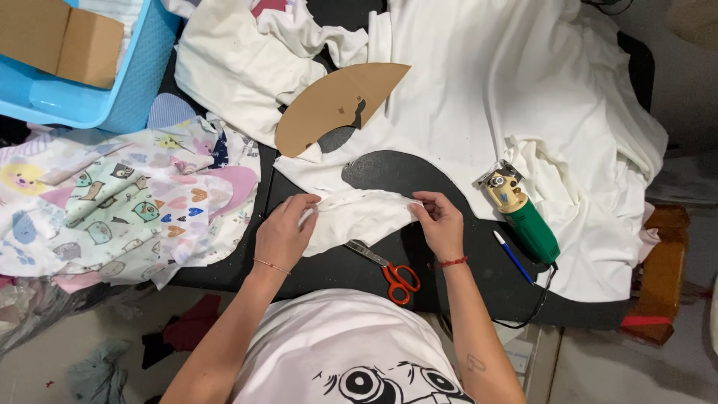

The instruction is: Tracing a pattern onto fabric and cutting it out using a rotary cutter and scissors

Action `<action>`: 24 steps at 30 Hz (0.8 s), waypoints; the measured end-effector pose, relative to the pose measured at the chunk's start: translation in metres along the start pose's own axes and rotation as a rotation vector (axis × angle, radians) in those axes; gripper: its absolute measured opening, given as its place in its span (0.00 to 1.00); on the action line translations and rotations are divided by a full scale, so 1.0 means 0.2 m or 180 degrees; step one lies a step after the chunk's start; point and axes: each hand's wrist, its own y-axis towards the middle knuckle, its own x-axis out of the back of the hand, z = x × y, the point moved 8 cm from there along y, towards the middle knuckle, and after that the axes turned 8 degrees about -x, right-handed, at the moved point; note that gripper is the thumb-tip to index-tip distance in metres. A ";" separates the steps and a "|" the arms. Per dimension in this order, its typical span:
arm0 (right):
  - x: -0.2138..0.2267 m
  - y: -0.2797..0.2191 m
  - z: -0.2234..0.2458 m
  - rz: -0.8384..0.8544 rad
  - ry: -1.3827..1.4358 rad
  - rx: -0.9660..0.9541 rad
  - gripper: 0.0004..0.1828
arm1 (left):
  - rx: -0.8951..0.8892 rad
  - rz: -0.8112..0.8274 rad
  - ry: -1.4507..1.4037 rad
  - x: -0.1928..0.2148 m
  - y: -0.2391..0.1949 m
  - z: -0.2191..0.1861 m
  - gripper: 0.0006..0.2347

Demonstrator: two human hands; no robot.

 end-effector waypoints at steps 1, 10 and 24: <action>0.00 0.00 0.01 0.0008 -0.0006 0.0000 0.11 | 0.0009 -0.0003 -0.0003 0.00 0.00 0.01 0.10; 0.00 0.05 -0.08 0.0074 -0.1219 -0.0253 0.27 | 0.0706 0.0554 -0.0061 0.02 -0.06 0.08 0.16; -0.12 -0.35 0.61 0.1488 0.0050 0.0639 0.09 | -0.0650 -0.0187 -0.1080 0.21 -0.08 -0.26 0.39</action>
